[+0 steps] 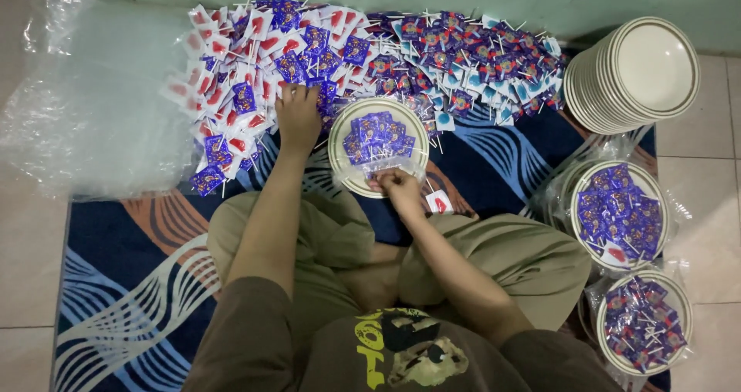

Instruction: The person picks up individual food packets from a pile and places them into a small bowl, then slides a plastic sleeve over the stack of bowls.

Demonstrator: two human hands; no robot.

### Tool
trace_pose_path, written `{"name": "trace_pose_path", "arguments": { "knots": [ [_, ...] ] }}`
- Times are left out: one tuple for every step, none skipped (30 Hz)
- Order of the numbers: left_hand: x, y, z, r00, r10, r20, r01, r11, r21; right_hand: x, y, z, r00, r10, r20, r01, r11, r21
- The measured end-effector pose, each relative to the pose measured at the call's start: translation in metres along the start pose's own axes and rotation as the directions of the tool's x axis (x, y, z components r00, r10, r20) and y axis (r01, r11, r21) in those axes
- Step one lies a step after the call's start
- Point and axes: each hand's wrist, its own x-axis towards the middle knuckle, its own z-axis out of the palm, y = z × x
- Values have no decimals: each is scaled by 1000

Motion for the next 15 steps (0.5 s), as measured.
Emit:
{"name": "trace_pose_path", "arguments": {
  "knots": [
    [-1, 2, -1, 1000, 0, 1, 0, 1000, -1, -7, -7, -2, 1000, 1, -1, -1, 1000, -1],
    [-3, 4, -2, 996, 8, -87, -6, 1000, 21, -14, -14, -3, 1000, -21, -4, 21, 993, -118],
    [-4, 5, -3, 985, 19, -173, -11, 999, 46, -21, -22, -4, 999, -44, -2, 42, 972, -232],
    [-6, 8, -11, 985, 19, -172, -11, 999, 48, -20, -15, -5, 999, -43, -1, 41, 972, -231],
    [-6, 12, -19, 980, -50, -191, 38, 997, -64, -19, -9, -8, 998, -64, -5, 60, 962, -265],
    [-8, 16, -26, 972, -121, -203, 85, 981, -177, -17, -2, -10, 996, -86, -9, 79, 951, -299],
    [-10, 19, -35, 972, -119, -201, 84, 981, -175, -21, -1, -12, 996, -84, -9, 78, 952, -297],
    [-13, 22, -44, 958, -173, -230, 94, 944, -316, -25, 1, -15, 994, -103, -44, 85, 950, -301],
    [-14, 26, -52, 941, -227, -250, 93, 886, -453, -29, 3, -18, 989, -121, -83, 90, 948, -305],
    [-18, 34, -64, 943, -223, -248, 90, 886, -454, -32, 7, -21, 989, -120, -86, 88, 949, -302],
    [-21, 40, -77, 929, -266, -257, 96, 845, -527, -33, 10, -24, 984, -141, -108, 109, 960, -258],
    [-24, 46, -90, 914, -309, -261, 99, 797, -596, -35, 14, -25, 978, -161, -130, 131, 968, -213],
    [-32, 42, -76, 915, -308, -262, 99, 798, -594, -30, 22, -29, 978, -162, -128, 132, 968, -211],
    [-41, 37, -62, 931, -323, -170, 133, 736, -664, -26, 31, -32, 981, -160, -111, 149, 983, -106],
    [-49, 33, -49, 941, -328, -77, 172, 666, -726, -20, 40, -36, 982, -161, -94, 162, 987, 0]
  ]
}}
